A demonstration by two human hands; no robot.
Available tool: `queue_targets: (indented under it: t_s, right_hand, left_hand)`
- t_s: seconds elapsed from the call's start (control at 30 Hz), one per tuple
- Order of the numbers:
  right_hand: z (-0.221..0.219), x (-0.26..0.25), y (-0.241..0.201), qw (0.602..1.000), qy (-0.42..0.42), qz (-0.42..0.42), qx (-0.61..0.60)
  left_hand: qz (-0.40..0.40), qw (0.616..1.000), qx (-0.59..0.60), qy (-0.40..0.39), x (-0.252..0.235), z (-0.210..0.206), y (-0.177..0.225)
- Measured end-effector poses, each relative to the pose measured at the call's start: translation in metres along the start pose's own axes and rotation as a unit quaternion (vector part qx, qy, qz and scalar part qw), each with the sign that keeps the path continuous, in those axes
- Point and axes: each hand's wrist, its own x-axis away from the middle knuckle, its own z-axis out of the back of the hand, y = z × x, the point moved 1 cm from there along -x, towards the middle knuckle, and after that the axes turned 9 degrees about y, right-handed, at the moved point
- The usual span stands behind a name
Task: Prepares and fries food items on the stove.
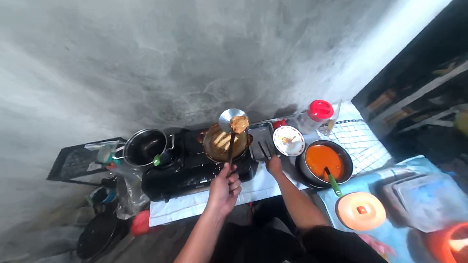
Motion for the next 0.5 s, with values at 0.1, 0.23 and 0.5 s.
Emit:
queue_targets:
  t_s: [0.1, 0.23, 0.5]
  right_hand:
    - [-0.017, -0.009, 0.01, 0.998, 0.023, 0.002, -0.059]
    - [-0.011, 0.005, 0.04, 0.994, 0.038, 0.011, -0.1]
    - [0.008, 0.185, 0.158, 0.99, -0.13, -0.008, -0.044]
  left_hand:
    - [0.011, 0.999, -0.012, -0.035, -0.004, -0.032, -0.015]
    - [0.024, 0.997, -0.006, -0.074, -0.022, -0.059, -0.059]
    - [0.028, 0.997, 0.0, -0.066, -0.103, -0.071, -0.147]
